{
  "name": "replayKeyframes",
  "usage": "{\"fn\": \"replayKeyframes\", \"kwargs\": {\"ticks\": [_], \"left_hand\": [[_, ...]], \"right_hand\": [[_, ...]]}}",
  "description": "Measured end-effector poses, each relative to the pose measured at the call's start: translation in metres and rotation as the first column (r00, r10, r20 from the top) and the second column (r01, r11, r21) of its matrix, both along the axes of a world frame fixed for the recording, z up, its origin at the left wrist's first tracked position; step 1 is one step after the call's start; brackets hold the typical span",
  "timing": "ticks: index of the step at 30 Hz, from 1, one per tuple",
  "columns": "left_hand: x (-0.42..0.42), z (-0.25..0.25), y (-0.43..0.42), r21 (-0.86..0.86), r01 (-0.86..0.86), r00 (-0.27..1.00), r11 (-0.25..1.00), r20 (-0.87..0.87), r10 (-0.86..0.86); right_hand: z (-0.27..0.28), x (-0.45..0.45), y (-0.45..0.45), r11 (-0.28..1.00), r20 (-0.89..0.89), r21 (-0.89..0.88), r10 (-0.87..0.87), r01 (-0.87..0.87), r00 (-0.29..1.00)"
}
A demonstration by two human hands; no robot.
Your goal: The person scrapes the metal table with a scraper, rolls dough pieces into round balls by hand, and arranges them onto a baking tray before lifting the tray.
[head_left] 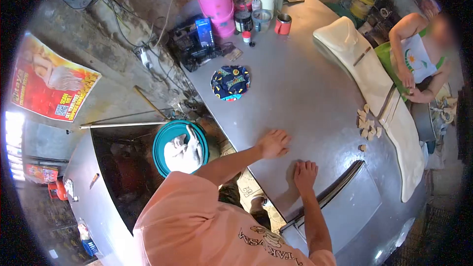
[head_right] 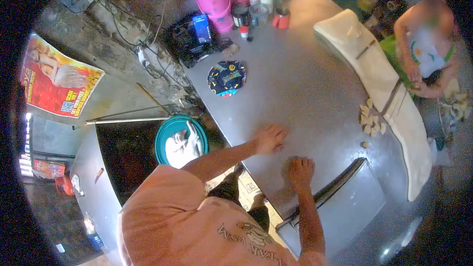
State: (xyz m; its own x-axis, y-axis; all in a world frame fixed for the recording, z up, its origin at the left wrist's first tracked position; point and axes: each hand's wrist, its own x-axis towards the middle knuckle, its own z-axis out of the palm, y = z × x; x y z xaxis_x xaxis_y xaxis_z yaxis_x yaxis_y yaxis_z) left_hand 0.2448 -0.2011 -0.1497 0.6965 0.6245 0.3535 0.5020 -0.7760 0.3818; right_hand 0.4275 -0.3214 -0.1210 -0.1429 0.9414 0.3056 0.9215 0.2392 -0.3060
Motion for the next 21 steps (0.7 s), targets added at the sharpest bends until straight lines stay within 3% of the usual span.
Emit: {"fn": "replayKeyframes", "kwargs": {"ticks": [2, 4, 6, 10, 11, 12, 14, 16, 18, 21], "left_hand": [[-0.016, 0.021, -0.013, 0.019, -0.028, 1.0, 0.999, 0.008, 0.027], [-0.025, 0.022, -0.019, 0.039, -0.05, 0.999, 0.998, 0.017, 0.049], [-0.036, 0.002, -0.024, -0.141, -0.001, 0.988, 0.99, -0.152, -0.021], [-0.028, -0.013, -0.016, -0.228, 0.035, 0.998, 0.973, -0.04, -0.045], [-0.025, -0.013, -0.019, -0.361, -0.052, 0.996, 0.931, 0.044, 0.072], [-0.021, -0.013, -0.021, -0.493, -0.12, 0.975, 0.862, 0.107, 0.197], [-0.015, -0.008, -0.024, -0.524, -0.106, 0.963, 0.845, 0.159, 0.219], [-0.008, 0.021, -0.032, -0.548, -0.088, 0.95, 0.832, 0.205, 0.235], [0.001, 0.078, -0.047, -0.785, -0.122, 0.951, 0.608, 0.083, 0.298], [0.04, 0.069, -0.075, -0.745, -0.043, 0.926, 0.666, 0.221, 0.307]], "right_hand": [[-0.02, 0.005, -0.019, 0.992, -0.021, -0.041, -0.121, 0.12, 0.992], [-0.003, 0.003, -0.03, 0.982, -0.09, -0.091, -0.171, 0.162, 0.981], [0.001, 0.0, -0.042, 0.969, -0.156, -0.156, -0.217, 0.193, 0.964], [-0.014, 0.02, -0.059, 0.93, -0.427, -0.249, -0.355, 0.269, 0.832], [-0.013, 0.022, -0.061, 0.91, -0.514, -0.285, -0.41, 0.301, 0.753], [-0.004, 0.021, -0.061, 0.909, -0.51, -0.284, -0.412, 0.304, 0.755], [0.022, 0.021, -0.072, 0.782, -0.652, -0.446, -0.617, 0.435, 0.441], [0.034, 0.028, -0.087, 0.761, -0.679, -0.446, -0.63, 0.471, 0.376], [0.047, 0.038, -0.109, 0.743, -0.8, -0.479, -0.589, 0.468, 0.116], [0.071, 0.055, -0.139, 0.767, -0.869, -0.439, -0.495, 0.468, -0.003]]}}
